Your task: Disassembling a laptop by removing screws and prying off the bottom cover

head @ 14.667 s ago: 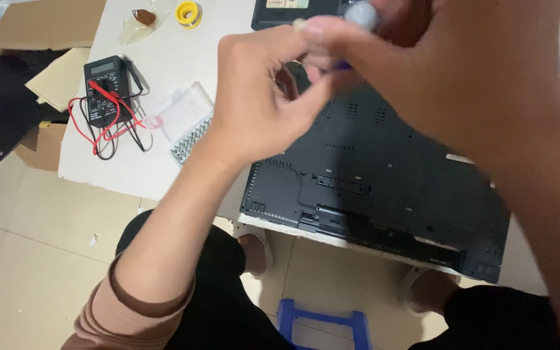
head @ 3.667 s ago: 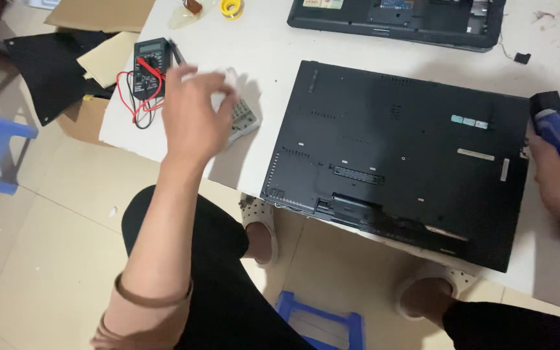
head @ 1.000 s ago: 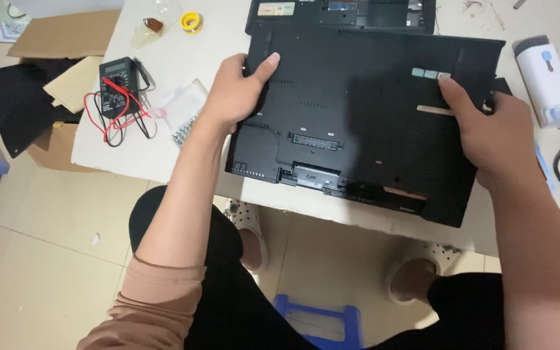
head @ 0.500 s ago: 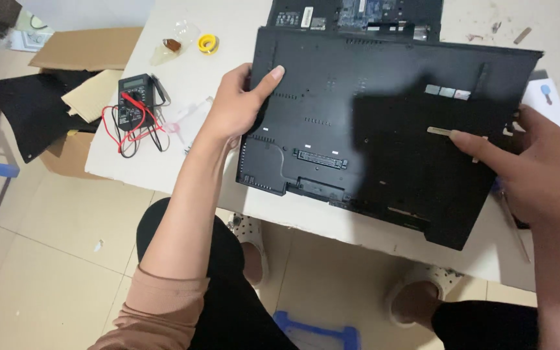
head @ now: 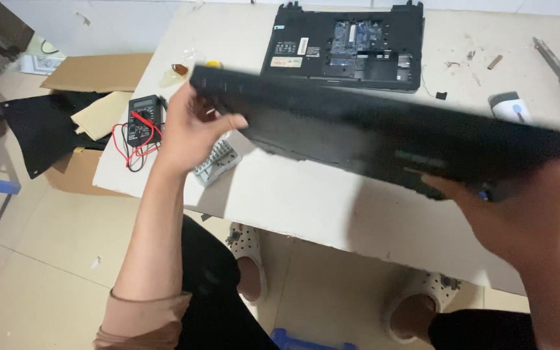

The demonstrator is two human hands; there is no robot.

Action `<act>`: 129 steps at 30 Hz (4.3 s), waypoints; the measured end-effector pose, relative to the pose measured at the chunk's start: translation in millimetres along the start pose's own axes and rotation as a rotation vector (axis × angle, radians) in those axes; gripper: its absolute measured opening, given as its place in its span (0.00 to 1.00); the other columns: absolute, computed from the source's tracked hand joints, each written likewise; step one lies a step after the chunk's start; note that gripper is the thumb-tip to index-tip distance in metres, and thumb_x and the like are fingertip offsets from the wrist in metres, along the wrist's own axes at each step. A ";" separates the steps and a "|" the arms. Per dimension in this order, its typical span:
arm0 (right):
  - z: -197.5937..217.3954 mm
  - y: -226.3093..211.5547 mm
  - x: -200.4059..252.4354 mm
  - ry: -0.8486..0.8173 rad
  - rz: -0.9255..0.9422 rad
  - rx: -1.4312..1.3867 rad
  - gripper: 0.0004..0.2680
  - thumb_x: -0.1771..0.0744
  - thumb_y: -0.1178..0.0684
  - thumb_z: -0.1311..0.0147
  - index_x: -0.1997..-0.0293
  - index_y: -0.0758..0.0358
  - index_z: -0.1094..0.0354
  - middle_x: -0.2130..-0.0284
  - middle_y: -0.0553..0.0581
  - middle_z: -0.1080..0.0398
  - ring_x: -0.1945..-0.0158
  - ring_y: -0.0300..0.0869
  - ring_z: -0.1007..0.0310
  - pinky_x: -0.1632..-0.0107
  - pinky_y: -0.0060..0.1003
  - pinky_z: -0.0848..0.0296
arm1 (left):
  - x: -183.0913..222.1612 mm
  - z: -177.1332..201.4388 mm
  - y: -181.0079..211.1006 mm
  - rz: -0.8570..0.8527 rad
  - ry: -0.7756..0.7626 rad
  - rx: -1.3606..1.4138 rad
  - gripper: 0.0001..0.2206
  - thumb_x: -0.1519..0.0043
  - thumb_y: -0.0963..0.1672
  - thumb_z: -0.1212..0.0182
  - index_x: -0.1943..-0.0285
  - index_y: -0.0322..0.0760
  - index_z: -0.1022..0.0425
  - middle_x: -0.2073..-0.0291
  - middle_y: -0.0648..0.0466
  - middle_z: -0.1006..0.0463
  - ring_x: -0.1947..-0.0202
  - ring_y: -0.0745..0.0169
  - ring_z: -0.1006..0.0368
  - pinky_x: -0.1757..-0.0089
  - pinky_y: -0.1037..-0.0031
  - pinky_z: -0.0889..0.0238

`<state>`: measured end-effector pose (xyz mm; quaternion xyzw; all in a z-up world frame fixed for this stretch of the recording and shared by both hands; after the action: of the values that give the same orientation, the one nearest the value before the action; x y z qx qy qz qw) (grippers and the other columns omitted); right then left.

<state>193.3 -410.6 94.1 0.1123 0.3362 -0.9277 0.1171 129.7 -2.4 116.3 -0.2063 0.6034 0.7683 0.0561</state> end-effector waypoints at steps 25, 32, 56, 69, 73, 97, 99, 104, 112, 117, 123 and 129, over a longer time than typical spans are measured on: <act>-29.5 -66.8 94.0 -0.004 0.988 0.029 0.16 0.30 0.53 0.65 0.51 0.76 0.29 0.53 0.71 0.25 0.48 0.63 0.23 0.43 0.52 0.25 | 139.4 -4.9 -70.4 0.328 0.582 -0.069 0.24 0.52 0.37 0.35 0.43 0.34 0.28 0.49 0.51 0.22 0.47 0.61 0.27 0.45 0.71 0.34; -33.9 -69.7 101.3 0.082 0.961 0.063 0.15 0.29 0.58 0.65 0.52 0.76 0.26 0.55 0.70 0.24 0.50 0.63 0.22 0.44 0.53 0.23 | 156.3 -49.8 -96.9 0.602 0.788 0.794 0.09 0.33 0.38 0.53 0.51 0.31 0.26 0.57 0.46 0.20 0.57 0.52 0.23 0.55 0.65 0.26; -60.6 6.0 46.8 -0.234 0.614 -0.033 0.15 0.28 0.63 0.62 0.34 0.82 0.38 0.33 0.82 0.40 0.23 0.71 0.48 0.21 0.61 0.51 | 132.7 -63.4 -56.3 0.643 0.589 0.710 0.25 0.37 0.50 0.51 0.31 0.42 0.39 0.48 0.50 0.24 0.60 0.59 0.23 0.56 0.62 0.25; -60.6 4.0 57.0 -0.151 0.786 0.039 0.14 0.27 0.62 0.62 0.37 0.82 0.35 0.38 0.80 0.35 0.29 0.70 0.37 0.25 0.58 0.38 | 164.0 -59.1 -60.5 0.867 0.684 0.463 0.21 0.42 0.46 0.39 0.38 0.44 0.29 0.60 0.52 0.22 0.69 0.65 0.28 0.67 0.75 0.30; -75.0 21.7 53.0 -0.220 0.776 0.123 0.18 0.30 0.59 0.56 0.31 0.75 0.41 0.32 0.78 0.42 0.26 0.72 0.46 0.27 0.64 0.42 | 163.4 -54.9 -64.7 0.848 0.635 0.361 0.20 0.44 0.45 0.37 0.43 0.38 0.27 0.64 0.52 0.20 0.70 0.67 0.27 0.69 0.77 0.31; -96.3 39.3 32.7 -0.791 0.154 0.606 0.34 0.37 0.64 0.56 0.26 0.33 0.67 0.23 0.45 0.71 0.23 0.50 0.65 0.42 0.54 0.28 | 146.1 -35.7 -54.5 0.689 0.327 -0.377 0.18 0.47 0.49 0.34 0.52 0.36 0.23 0.50 0.55 0.18 0.49 0.71 0.21 0.48 0.82 0.32; -91.8 46.9 32.2 -0.697 0.237 0.411 0.29 0.38 0.63 0.58 0.28 0.41 0.57 0.25 0.52 0.62 0.29 0.56 0.54 0.43 0.54 0.33 | 144.3 -29.8 -53.9 0.706 0.308 -0.462 0.17 0.48 0.51 0.34 0.55 0.40 0.21 0.55 0.58 0.16 0.54 0.73 0.20 0.54 0.81 0.29; -77.8 18.9 42.7 -0.638 0.107 0.246 0.30 0.37 0.44 0.51 0.26 0.54 0.58 0.26 0.67 0.65 0.29 0.62 0.58 0.38 0.56 0.48 | 139.0 -29.8 -40.0 0.773 0.220 -0.585 0.17 0.48 0.54 0.36 0.57 0.45 0.19 0.61 0.62 0.14 0.55 0.71 0.19 0.55 0.80 0.32; -74.1 -15.4 79.2 -0.443 0.608 0.362 0.40 0.50 0.38 0.36 0.31 0.55 0.47 0.27 0.68 0.56 0.25 0.72 0.64 0.33 0.66 0.51 | 135.4 -32.0 -54.5 0.654 0.104 -0.784 0.20 0.40 0.57 0.48 0.63 0.40 0.29 0.73 0.53 0.18 0.69 0.47 0.24 0.63 0.61 0.38; -70.1 -18.3 83.1 -0.459 0.724 0.454 0.35 0.45 0.38 0.42 0.29 0.51 0.47 0.30 0.57 0.45 0.27 0.63 0.49 0.38 0.60 0.36 | 124.2 -31.9 -39.8 0.722 0.139 -0.621 0.19 0.35 0.55 0.54 0.73 0.42 0.35 0.78 0.61 0.29 0.74 0.64 0.35 0.64 0.72 0.43; -50.3 -19.5 81.9 -0.335 0.782 0.369 0.28 0.41 0.49 0.42 0.32 0.58 0.38 0.32 0.60 0.37 0.28 0.62 0.38 0.34 0.62 0.34 | 111.5 -23.7 -34.3 0.668 0.198 -0.544 0.22 0.33 0.53 0.54 0.80 0.44 0.47 0.83 0.61 0.44 0.75 0.68 0.47 0.68 0.73 0.51; -42.7 -12.8 85.5 -0.220 0.895 0.507 0.24 0.39 0.50 0.41 0.34 0.61 0.34 0.34 0.61 0.31 0.31 0.58 0.30 0.35 0.54 0.27 | 107.5 -30.4 -28.1 0.677 0.271 -0.169 0.21 0.33 0.47 0.52 0.82 0.47 0.48 0.81 0.65 0.45 0.76 0.73 0.49 0.68 0.79 0.53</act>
<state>114.1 -385.5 45.3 0.1716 0.0062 -0.8455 0.5056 49.0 -41.3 43.9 -0.0987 0.5738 0.7562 -0.2986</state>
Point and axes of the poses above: each hand's wrist, its own x-axis away from the middle knuckle, its own z-axis out of the back of the hand, y = z × x, the point moved 9 cm from there along -x, towards the middle knuckle
